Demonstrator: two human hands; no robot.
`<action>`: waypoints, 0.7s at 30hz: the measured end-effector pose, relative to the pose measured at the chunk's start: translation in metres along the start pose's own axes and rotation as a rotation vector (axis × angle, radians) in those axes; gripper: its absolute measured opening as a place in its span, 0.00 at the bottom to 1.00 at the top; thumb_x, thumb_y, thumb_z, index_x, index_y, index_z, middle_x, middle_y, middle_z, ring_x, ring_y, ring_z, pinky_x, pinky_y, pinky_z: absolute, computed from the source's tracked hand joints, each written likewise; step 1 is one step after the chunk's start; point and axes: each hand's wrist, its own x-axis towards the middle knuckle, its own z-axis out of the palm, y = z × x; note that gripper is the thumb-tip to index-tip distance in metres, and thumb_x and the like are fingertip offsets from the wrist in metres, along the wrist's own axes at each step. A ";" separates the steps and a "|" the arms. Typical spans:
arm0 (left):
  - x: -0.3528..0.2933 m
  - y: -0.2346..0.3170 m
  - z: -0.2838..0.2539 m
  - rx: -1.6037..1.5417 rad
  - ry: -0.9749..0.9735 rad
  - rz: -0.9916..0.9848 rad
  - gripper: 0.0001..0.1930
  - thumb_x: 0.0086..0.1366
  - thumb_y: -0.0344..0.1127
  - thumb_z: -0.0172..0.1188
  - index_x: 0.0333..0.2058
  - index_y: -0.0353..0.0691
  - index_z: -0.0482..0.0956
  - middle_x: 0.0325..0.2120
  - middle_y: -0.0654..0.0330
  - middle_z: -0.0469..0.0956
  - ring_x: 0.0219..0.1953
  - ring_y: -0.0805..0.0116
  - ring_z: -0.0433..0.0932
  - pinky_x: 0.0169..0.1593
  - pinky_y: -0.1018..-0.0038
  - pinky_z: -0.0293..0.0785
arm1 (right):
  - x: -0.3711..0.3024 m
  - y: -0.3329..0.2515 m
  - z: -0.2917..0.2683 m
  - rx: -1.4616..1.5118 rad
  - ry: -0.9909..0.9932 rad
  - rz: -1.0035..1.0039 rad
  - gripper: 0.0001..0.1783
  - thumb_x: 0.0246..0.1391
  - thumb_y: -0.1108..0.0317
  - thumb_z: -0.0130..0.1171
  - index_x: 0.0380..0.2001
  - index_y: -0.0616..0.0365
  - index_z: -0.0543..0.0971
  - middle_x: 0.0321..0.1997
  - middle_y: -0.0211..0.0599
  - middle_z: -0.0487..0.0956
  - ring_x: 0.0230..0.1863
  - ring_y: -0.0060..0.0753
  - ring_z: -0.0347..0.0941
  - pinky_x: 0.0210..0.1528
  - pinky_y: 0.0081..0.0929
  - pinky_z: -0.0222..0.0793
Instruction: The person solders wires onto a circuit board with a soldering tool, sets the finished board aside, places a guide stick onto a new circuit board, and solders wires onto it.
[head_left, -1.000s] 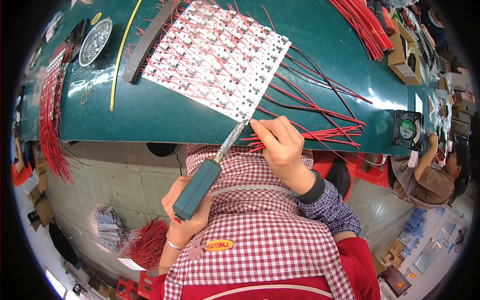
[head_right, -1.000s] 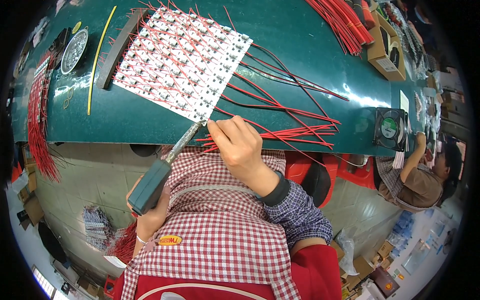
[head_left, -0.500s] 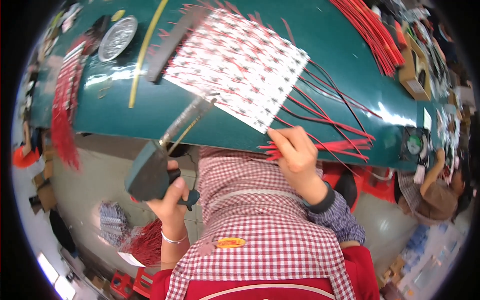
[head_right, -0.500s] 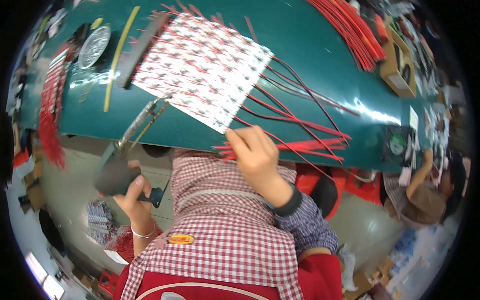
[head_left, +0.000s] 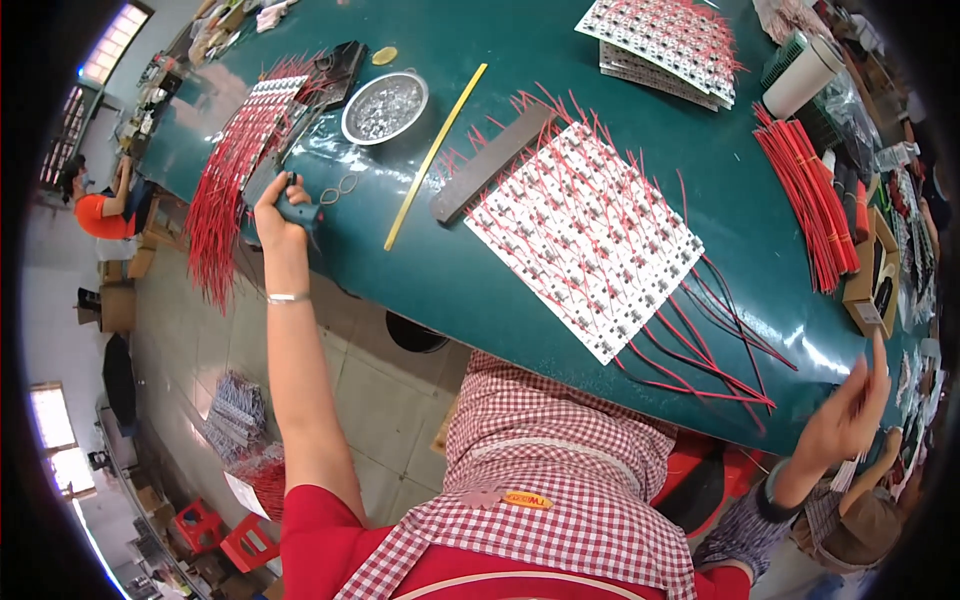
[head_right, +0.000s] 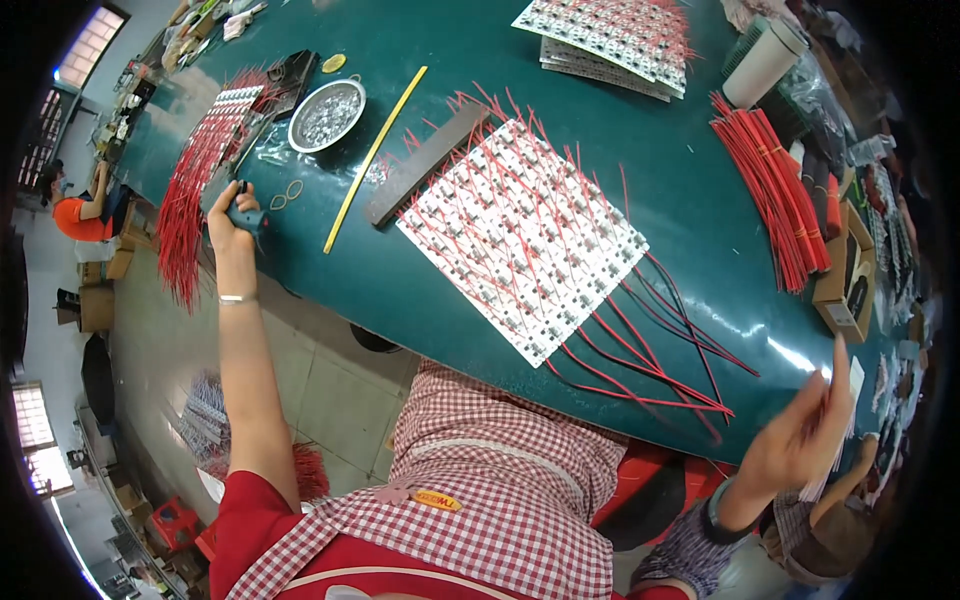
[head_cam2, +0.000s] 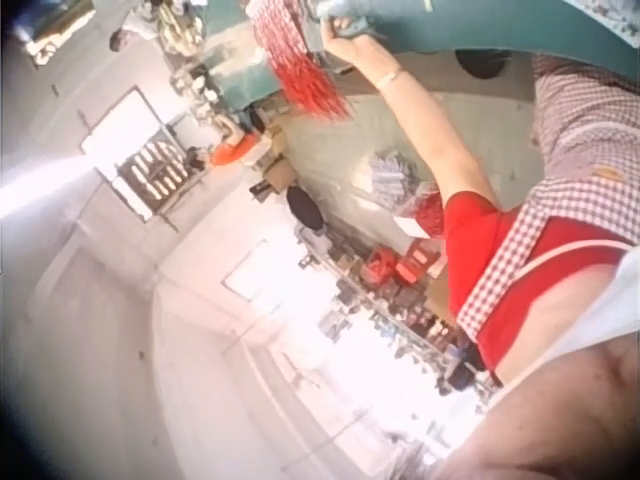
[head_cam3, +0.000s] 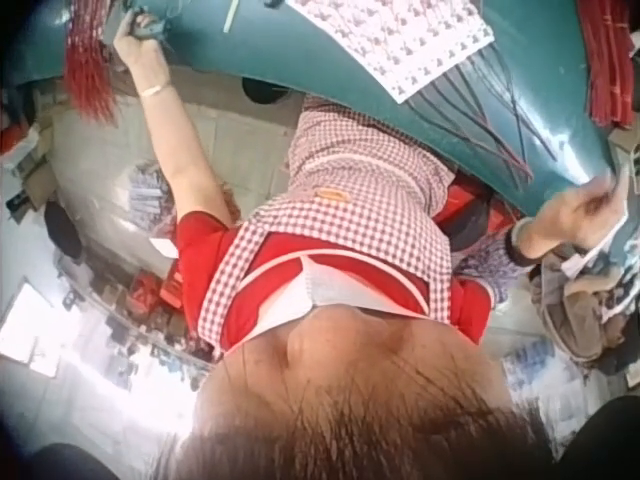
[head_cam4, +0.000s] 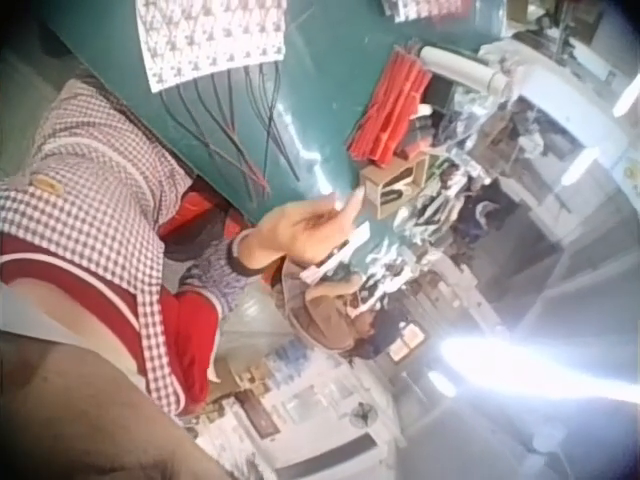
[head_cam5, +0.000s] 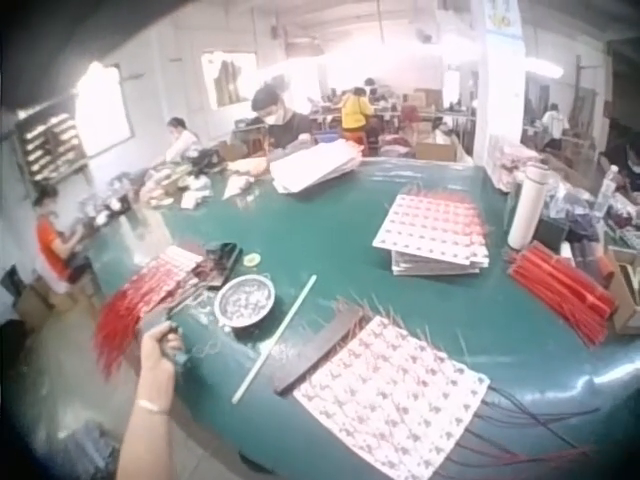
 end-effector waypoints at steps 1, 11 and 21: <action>0.024 0.002 -0.003 -0.049 -0.001 -0.053 0.09 0.67 0.26 0.60 0.40 0.26 0.71 0.36 0.46 0.75 0.27 0.69 0.73 0.26 0.79 0.71 | 0.012 0.011 0.008 -0.039 -0.055 -0.036 0.18 0.61 0.79 0.59 0.54 0.63 0.80 0.39 0.42 0.82 0.35 0.30 0.77 0.36 0.25 0.71; 0.078 0.019 -0.019 0.432 0.018 -0.035 0.10 0.66 0.29 0.60 0.40 0.27 0.74 0.30 0.46 0.79 0.32 0.54 0.82 0.38 0.66 0.84 | 0.009 0.081 0.190 -0.060 -0.492 -0.193 0.27 0.57 0.58 0.65 0.58 0.54 0.76 0.41 0.43 0.73 0.44 0.48 0.72 0.46 0.41 0.70; -0.082 -0.073 0.055 1.851 -0.237 0.808 0.17 0.68 0.42 0.61 0.50 0.37 0.80 0.38 0.52 0.84 0.36 0.63 0.84 0.43 0.69 0.78 | -0.011 0.008 0.162 0.271 -0.409 -0.336 0.30 0.49 0.71 0.68 0.58 0.51 0.76 0.54 0.43 0.75 0.54 0.50 0.69 0.57 0.42 0.66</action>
